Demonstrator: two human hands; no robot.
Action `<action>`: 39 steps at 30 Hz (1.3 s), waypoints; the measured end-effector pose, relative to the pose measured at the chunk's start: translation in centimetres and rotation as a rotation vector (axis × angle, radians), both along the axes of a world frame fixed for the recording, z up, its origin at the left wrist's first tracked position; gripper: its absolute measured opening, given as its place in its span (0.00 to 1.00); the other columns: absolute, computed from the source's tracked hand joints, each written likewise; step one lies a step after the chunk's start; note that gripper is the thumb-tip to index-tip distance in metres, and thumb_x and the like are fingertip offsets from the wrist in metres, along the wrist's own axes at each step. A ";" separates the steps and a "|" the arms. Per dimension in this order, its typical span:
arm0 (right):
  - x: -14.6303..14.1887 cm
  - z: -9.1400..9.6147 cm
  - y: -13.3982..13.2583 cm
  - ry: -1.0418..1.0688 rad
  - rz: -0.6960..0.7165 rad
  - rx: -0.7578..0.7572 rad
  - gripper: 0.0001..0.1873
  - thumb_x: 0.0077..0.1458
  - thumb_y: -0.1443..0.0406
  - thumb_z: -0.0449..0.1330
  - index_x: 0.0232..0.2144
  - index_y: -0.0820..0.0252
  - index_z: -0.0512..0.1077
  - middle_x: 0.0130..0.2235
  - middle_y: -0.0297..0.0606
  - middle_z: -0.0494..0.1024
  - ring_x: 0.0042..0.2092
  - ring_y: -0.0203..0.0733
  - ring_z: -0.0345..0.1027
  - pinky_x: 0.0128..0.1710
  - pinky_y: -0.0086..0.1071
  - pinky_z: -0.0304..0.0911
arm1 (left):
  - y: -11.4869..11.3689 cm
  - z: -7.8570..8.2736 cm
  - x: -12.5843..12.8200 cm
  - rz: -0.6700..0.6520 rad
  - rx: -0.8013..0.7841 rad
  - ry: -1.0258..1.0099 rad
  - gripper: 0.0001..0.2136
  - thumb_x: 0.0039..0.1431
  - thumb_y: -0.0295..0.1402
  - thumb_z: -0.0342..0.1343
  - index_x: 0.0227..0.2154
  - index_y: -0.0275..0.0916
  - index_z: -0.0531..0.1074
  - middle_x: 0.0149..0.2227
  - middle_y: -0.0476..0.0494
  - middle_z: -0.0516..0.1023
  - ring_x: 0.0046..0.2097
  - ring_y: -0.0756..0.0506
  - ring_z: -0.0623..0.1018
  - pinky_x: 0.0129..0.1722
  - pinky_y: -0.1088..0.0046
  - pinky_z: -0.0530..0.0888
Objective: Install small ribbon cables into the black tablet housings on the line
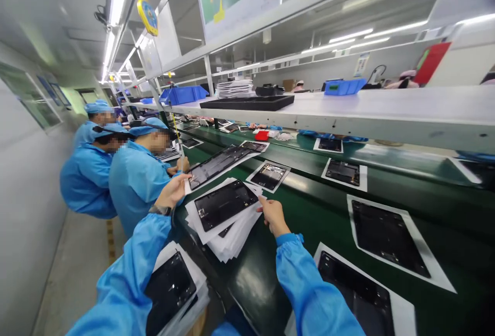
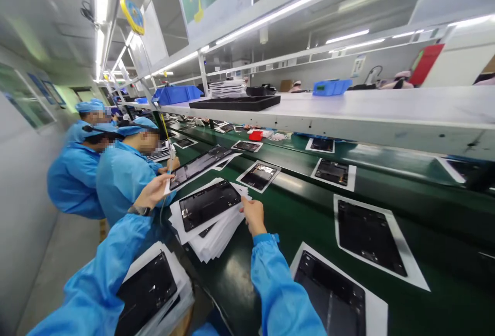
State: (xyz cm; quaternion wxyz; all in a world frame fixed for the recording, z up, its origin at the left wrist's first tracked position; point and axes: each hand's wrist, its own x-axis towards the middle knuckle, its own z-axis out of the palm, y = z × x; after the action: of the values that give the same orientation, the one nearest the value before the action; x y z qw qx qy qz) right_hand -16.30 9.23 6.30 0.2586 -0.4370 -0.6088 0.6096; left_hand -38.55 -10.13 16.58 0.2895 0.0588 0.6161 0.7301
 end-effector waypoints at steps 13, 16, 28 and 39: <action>-5.5 0.0 6.0 -0.103 0.008 0.182 0.07 0.44 0.71 0.59 0.17 0.65 0.70 0.14 0.29 0.63 0.16 0.28 0.49 0.17 0.26 0.42 | -2.1 -2.8 -1.9 -0.078 0.046 -0.115 0.09 0.60 0.24 0.49 0.29 0.36 0.74 0.27 0.44 0.79 0.35 0.42 0.81 0.33 0.66 0.79; -4.3 0.8 5.5 -0.062 -0.063 0.185 0.04 0.45 0.68 0.61 0.21 0.62 0.70 0.16 0.30 0.66 0.18 0.28 0.50 0.17 0.25 0.42 | -0.8 -2.0 0.3 -0.120 0.104 -0.138 0.08 0.58 0.23 0.51 0.30 0.35 0.75 0.27 0.44 0.79 0.35 0.42 0.81 0.35 0.67 0.80; -0.6 1.2 -5.0 0.792 0.415 -0.660 0.33 0.57 0.40 0.43 0.37 0.62 0.71 0.36 0.46 0.80 0.14 0.26 0.38 0.14 0.28 0.37 | 0.7 0.9 3.8 -0.205 0.186 -0.241 0.07 0.53 0.19 0.51 0.31 0.30 0.74 0.26 0.43 0.79 0.26 0.47 0.79 0.30 0.73 0.78; -7.1 2.1 10.4 0.246 0.461 -0.217 0.06 0.38 0.73 0.66 0.24 0.64 0.74 0.13 0.24 0.61 0.14 0.26 0.43 0.13 0.24 0.36 | -1.9 -8.7 5.9 -0.034 0.020 -0.072 0.17 0.43 0.25 0.64 0.40 0.31 0.72 0.38 0.39 0.80 0.39 0.41 0.81 0.35 0.70 0.78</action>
State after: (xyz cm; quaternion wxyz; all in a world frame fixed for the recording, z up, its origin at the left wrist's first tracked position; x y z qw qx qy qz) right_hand -23.36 19.65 8.37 0.1369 -0.2347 -0.5874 0.7623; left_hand -32.64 -12.02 7.84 0.3232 0.0457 0.5970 0.7329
